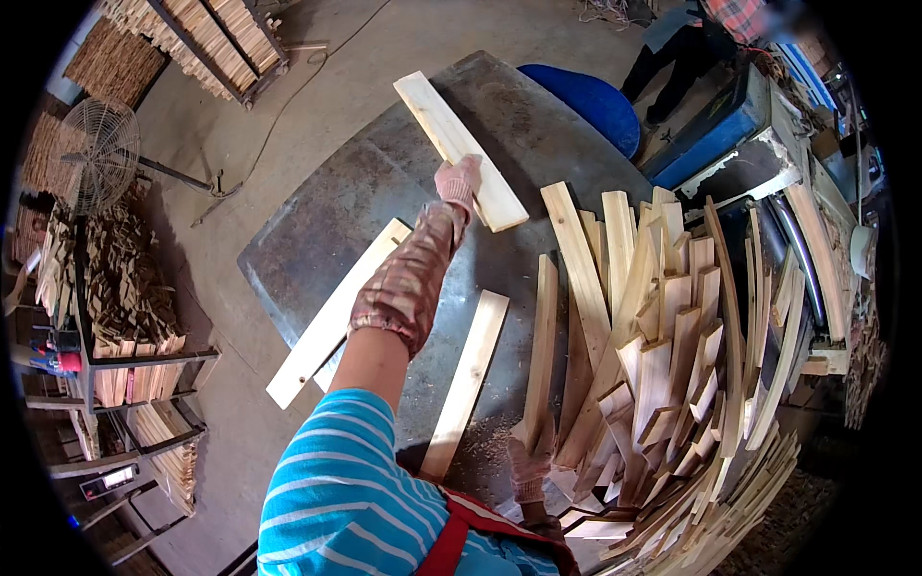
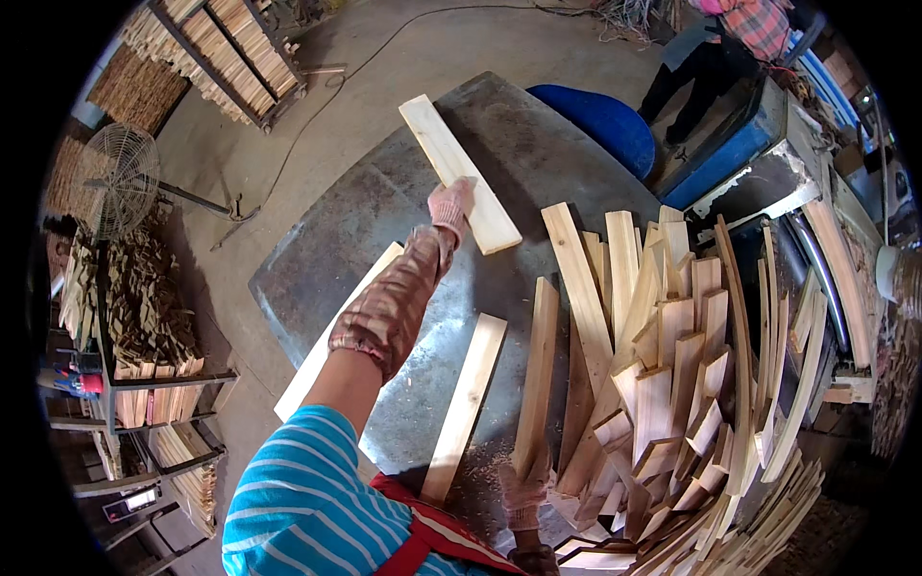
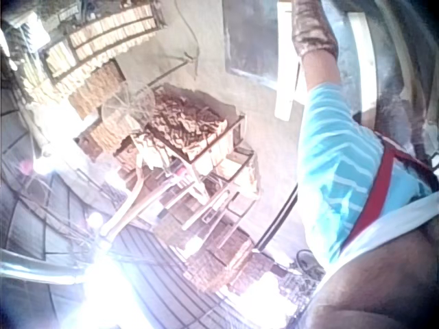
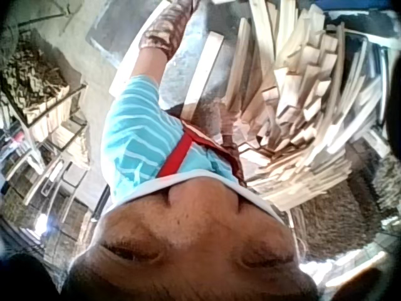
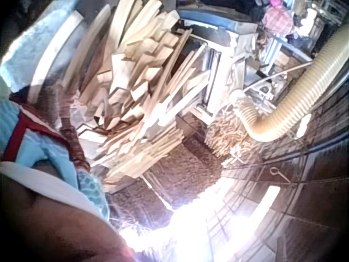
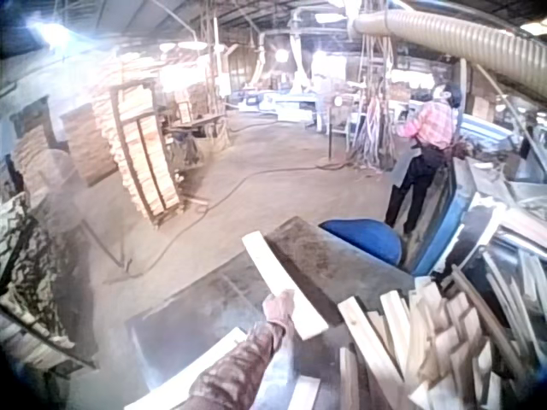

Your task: The person gathers loose wooden planks from a metal table, aligns them into neat bundles, and carries them to a nearby rack. They repeat this process multiple times, clearing the table and organizing the wood into stacks.

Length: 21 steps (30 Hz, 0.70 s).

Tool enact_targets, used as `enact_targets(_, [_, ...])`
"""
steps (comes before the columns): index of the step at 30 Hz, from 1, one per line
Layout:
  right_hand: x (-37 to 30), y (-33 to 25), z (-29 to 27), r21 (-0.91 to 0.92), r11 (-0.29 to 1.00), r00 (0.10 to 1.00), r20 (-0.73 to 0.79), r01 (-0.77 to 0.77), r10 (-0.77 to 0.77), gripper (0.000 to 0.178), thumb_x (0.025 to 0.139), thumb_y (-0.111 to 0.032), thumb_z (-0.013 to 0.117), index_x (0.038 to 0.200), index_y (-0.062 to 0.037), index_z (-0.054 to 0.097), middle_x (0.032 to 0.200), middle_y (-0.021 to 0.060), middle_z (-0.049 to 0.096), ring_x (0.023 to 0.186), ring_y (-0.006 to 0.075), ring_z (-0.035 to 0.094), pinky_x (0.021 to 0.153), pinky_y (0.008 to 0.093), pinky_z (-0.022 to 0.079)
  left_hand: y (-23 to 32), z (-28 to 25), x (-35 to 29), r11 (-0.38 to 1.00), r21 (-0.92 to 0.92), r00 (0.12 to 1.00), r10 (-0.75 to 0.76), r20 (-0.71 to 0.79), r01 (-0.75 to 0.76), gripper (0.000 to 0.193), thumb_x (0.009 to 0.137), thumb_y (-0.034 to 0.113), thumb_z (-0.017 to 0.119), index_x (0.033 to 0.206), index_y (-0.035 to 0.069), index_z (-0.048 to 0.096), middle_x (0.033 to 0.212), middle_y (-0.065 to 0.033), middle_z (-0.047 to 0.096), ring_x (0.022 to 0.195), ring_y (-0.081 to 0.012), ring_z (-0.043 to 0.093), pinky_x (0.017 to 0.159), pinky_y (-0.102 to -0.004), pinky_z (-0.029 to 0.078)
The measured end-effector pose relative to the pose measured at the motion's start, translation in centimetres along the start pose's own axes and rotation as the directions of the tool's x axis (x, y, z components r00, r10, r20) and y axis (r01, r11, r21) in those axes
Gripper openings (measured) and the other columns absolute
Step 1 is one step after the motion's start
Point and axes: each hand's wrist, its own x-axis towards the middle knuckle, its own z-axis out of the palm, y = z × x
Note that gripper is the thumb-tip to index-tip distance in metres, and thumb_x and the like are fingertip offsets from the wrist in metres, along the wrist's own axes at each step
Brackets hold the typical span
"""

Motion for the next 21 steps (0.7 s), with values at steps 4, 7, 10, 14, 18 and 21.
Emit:
enact_targets(4, [-0.4, 2.0, 0.8, 0.054, 0.995, 0.995, 0.057, -0.082, 0.079, 0.09, 0.075, -0.028, 0.079, 0.149, 0.001, 0.037, 0.139, 0.0214, 0.05, 0.122, 0.033, 0.053, 0.104, 0.0426, 0.043, -2.1, -1.1, -2.2, 0.989, 0.145, 1.0, 0.0, 0.028, -0.004, 0.033, 0.085, 0.017, 0.071, 0.11, -0.005, 0.067, 0.091, -0.0108, 0.071, 0.074, -0.0216, 0.066, 0.067, -0.0371, 0.054])
enact_targets(7, [0.0, 1.1, 0.7, 0.077, 0.989, 0.986, 0.12, -0.126, 0.116, 0.089, 0.072, -0.023, 0.077, 0.149, -0.0025, 0.037, 0.135, 0.0232, 0.049, 0.122, 0.0383, 0.052, 0.104, 0.0453, 0.044, 0.4, -9.4, -8.8, 0.894, 0.421, 0.971, 0.057, 0.23, -0.152, 0.043, 0.086, 0.026, 0.074, 0.119, 0.0, 0.065, 0.098, -0.0049, 0.069, 0.082, -0.0136, 0.061, 0.072, -0.0296, 0.05])
enact_targets(10, [0.5, 0.4, 0.3, -0.029, 0.988, 0.971, 0.185, -0.149, 0.152, 0.093, 0.072, -0.025, 0.078, 0.151, -0.0025, 0.035, 0.135, 0.0229, 0.049, 0.123, 0.0388, 0.051, 0.105, 0.0447, 0.043, 4.7, -18.8, -15.2, 0.818, 0.568, 0.94, -0.256, 0.226, 0.087, 0.058, 0.085, 0.04, 0.074, 0.124, -0.002, 0.063, 0.104, -0.0083, 0.068, 0.09, -0.0155, 0.061, 0.079, -0.0314, 0.05])
enact_targets(14, [0.7, 0.1, 0.8, -0.069, 0.993, 0.974, 0.199, -0.099, 0.111, 0.098, 0.072, -0.025, 0.081, 0.153, -0.0033, 0.03, 0.139, 0.0225, 0.047, 0.126, 0.0374, 0.05, 0.107, 0.0436, 0.042, 5.5, -26.9, -20.7, 0.84, 0.51, 0.938, -0.304, 0.166, 0.182, 0.063, 0.085, 0.035, 0.076, 0.132, -0.003, 0.058, 0.108, -0.0087, 0.068, 0.094, -0.0167, 0.063, 0.085, -0.0315, 0.051])
enact_targets(18, [0.5, -3.9, 1.9, 0.194, 0.972, 0.98, 0.173, -0.129, 0.096, 0.095, 0.072, -0.02, 0.08, 0.153, -0.0033, 0.031, 0.144, 0.0211, 0.045, 0.127, 0.0336, 0.05, 0.107, 0.0412, 0.042, 5.5, -28.3, -24.2, 0.877, 0.332, 0.886, -0.422, 0.191, 0.346, 0.07, 0.084, 0.035, 0.078, 0.137, -0.004, 0.053, 0.113, -0.0118, 0.068, 0.1, -0.0198, 0.065, 0.088, -0.0332, 0.052])
enact_targets(21, [0.2, -7.6, 3.1, 0.23, 0.966, 0.981, 0.179, -0.121, 0.08, 0.095, 0.072, -0.017, 0.082, 0.151, -0.0018, 0.032, 0.139, 0.0188, 0.048, 0.125, 0.0315, 0.05, 0.107, 0.0389, 0.042, 4.0, -28.0, -24.8, 0.875, 0.321, 0.853, -0.45, 0.265, 0.362, 0.068, 0.087, 0.039, 0.073, 0.136, -0.005, 0.053, 0.124, -0.0153, 0.063, 0.114, -0.0237, 0.061, 0.1, -0.0358, 0.047])
